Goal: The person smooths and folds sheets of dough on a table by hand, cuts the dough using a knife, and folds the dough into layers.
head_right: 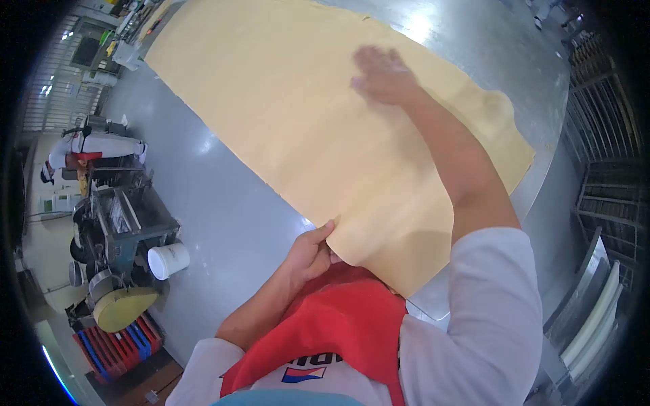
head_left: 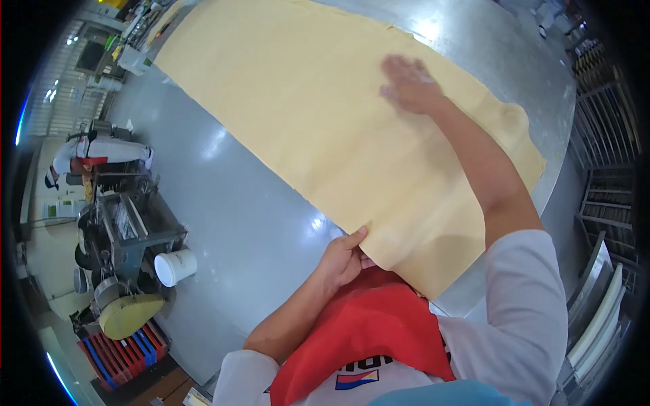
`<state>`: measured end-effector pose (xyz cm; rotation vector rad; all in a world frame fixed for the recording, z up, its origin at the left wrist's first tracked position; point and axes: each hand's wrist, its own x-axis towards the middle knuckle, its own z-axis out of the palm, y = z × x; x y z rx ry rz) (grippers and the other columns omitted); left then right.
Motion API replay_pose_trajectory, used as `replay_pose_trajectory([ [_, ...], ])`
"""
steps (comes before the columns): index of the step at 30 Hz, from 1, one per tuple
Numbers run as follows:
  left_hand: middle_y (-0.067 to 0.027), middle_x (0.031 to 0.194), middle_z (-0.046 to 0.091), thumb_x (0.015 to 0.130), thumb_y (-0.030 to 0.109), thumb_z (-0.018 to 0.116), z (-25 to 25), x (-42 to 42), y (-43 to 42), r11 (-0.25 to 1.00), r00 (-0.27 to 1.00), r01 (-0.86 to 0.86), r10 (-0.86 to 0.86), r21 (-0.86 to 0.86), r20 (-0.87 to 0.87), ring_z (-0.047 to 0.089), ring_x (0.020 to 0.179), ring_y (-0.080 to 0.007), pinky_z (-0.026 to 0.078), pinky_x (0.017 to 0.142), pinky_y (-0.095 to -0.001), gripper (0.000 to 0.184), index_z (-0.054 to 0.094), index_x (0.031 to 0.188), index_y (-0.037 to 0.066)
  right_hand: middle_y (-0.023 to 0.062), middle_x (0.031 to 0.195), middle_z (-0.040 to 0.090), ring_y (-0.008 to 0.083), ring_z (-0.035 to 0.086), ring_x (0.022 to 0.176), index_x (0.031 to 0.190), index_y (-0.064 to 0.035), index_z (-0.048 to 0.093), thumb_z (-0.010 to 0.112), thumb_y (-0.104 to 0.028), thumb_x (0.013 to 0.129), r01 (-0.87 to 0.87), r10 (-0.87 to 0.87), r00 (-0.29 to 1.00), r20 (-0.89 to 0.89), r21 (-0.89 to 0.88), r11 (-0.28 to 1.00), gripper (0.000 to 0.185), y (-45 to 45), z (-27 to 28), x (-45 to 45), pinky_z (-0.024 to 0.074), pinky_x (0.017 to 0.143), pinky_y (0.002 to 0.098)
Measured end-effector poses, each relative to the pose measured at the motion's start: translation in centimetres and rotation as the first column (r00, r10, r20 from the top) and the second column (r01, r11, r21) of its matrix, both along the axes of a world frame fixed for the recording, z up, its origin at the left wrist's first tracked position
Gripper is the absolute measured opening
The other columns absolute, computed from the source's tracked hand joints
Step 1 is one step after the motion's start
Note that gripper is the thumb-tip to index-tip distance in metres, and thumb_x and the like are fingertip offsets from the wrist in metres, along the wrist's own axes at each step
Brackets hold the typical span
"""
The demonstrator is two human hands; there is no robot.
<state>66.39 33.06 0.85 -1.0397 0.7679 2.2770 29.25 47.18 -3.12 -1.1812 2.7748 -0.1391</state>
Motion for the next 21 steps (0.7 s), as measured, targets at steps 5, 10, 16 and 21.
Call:
replay_pose_trajectory([
  [5, -0.0119, 0.128, 0.064, 0.109, 0.028, 0.050, -1.4, 0.5, -2.5, 0.994, 1.000, -0.001, 0.001, 0.107, 0.002, 0.063, 0.115, -0.0261, 0.051, 0.101, -0.0452, 0.037, 0.056, 0.134, 0.002, 0.0108, 0.170, 0.017, 0.0287, 0.011, 0.158, 0.162, -0.0073, 0.021, 0.035, -0.054, 0.106, 0.440, -0.430, 0.892, -0.139, 0.052, 0.896, 0.075, 3.1, 0.3, -5.9, 0.0087, 0.126, 0.0568],
  [10, -0.0141, 0.097, 0.068, 0.110, 0.028, 0.046, -1.9, -0.2, -0.5, 0.997, 0.993, 0.044, -0.050, -0.059, -0.111, 0.070, 0.083, -0.0222, 0.060, 0.074, -0.0401, 0.035, 0.059, 0.108, -0.004, 0.0212, 0.163, 0.031, 0.0346, 0.028, 0.153, 0.155, 0.0000, 0.033, 0.044, -0.050, 0.103, 0.171, -0.179, 0.949, -0.259, -0.054, 0.984, 0.073, -4.6, -2.3, -2.6, 0.0205, 0.121, 0.0590],
  [16, -0.0174, 0.101, 0.069, 0.106, 0.033, 0.054, -4.3, 1.1, -6.8, 0.931, 0.914, 0.361, -0.366, -0.063, -0.175, 0.073, 0.087, -0.0282, 0.061, 0.081, -0.0422, 0.037, 0.060, 0.112, -0.003, 0.0136, 0.168, 0.023, 0.0321, 0.018, 0.157, 0.160, -0.0059, 0.027, 0.041, -0.046, 0.105, -0.317, 0.311, 0.941, -0.131, -0.029, 0.948, 0.070, -15.5, -1.2, 15.5, 0.0146, 0.124, 0.0584],
  [21, -0.0241, 0.115, 0.068, 0.105, 0.028, 0.053, -7.5, 0.7, -13.3, 0.507, 0.947, -0.151, -0.172, -0.849, -0.271, 0.067, 0.105, -0.0304, 0.052, 0.094, -0.0395, 0.040, 0.057, 0.126, -0.005, 0.0053, 0.170, 0.020, 0.0262, 0.012, 0.158, 0.162, -0.0108, 0.024, 0.034, -0.047, 0.106, -0.285, 0.285, 0.959, 0.002, -0.010, 0.958, 0.067, -18.1, 1.3, 19.5, 0.0067, 0.127, 0.0546],
])
